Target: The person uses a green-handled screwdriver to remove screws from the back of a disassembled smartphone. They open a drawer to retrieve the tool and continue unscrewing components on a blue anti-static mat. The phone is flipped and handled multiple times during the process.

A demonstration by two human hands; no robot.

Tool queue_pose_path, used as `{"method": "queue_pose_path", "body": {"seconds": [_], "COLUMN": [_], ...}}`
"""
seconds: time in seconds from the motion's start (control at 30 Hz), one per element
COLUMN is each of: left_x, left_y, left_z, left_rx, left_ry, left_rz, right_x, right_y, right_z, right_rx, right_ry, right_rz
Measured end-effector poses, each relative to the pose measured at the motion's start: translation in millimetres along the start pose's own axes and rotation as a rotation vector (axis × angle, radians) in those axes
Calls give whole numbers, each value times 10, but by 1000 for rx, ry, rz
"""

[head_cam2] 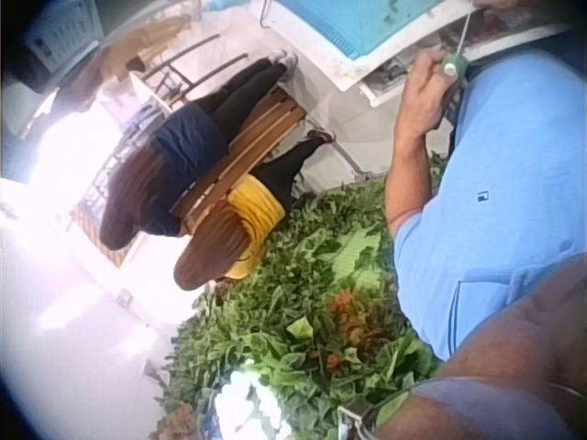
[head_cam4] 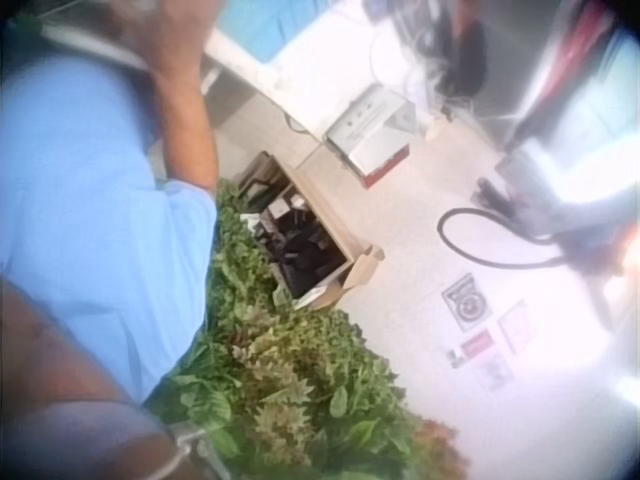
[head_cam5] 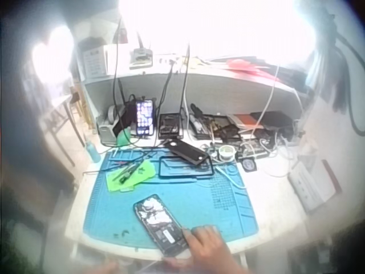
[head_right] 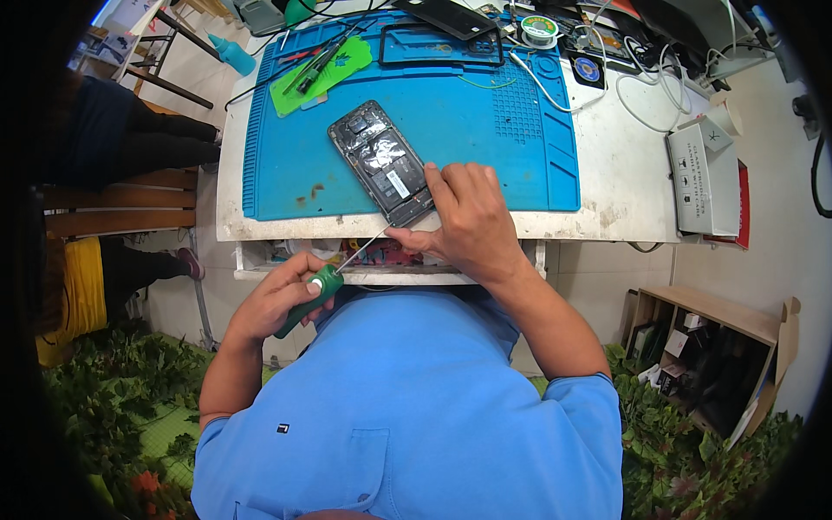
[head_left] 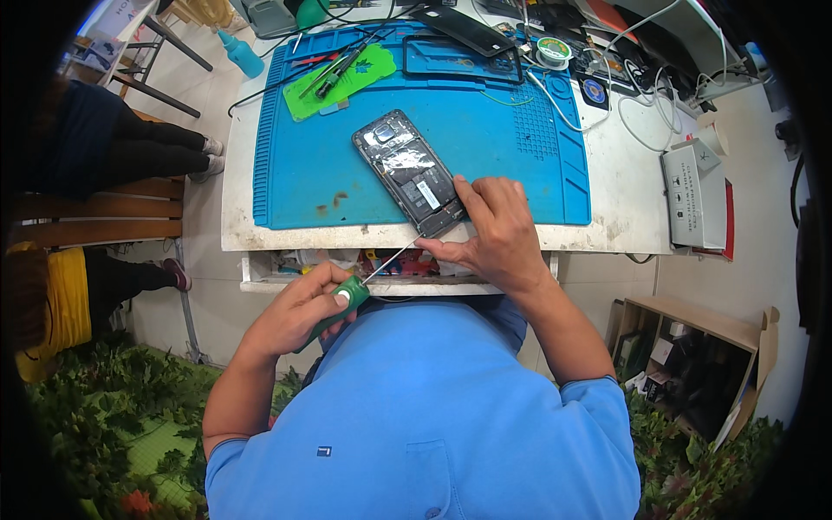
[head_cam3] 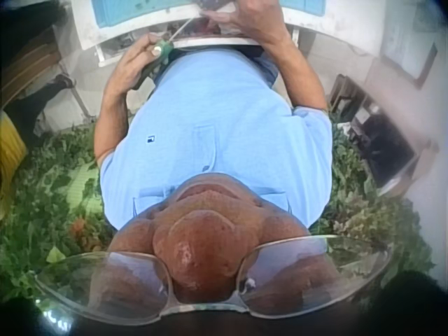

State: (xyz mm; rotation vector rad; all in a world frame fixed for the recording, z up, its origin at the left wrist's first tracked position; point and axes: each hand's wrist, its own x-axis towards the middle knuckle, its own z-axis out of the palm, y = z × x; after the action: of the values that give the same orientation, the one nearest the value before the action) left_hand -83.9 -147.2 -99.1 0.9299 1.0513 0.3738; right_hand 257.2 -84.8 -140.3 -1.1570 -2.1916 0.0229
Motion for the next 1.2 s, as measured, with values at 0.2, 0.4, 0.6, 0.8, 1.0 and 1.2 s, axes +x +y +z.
{"method": "queue_pose_path", "body": {"seconds": [0.2,0.4,0.6,0.8,1.0,1.2], "left_x": [-22,-19,-9,-4,23,22], "left_y": [35,63,83,60,74,87], "left_z": [4,-4,-10,-25,2,-12], "left_rx": [10,12,41,17,16,34], "left_ry": [29,83,96,53,95,61], "left_rz": [-22,-9,-7,-8,10,8], "right_x": [-8,13,8,3,-4,-10], "right_y": [6,-13,-13,-13,0,-3], "right_z": [18,-1,1,1,12,9], "right_rx": [2,8,9,6,11,15], "right_ry": [-3,1,3,6,21,20], "right_rz": [6,15,24,25,17,21]}}
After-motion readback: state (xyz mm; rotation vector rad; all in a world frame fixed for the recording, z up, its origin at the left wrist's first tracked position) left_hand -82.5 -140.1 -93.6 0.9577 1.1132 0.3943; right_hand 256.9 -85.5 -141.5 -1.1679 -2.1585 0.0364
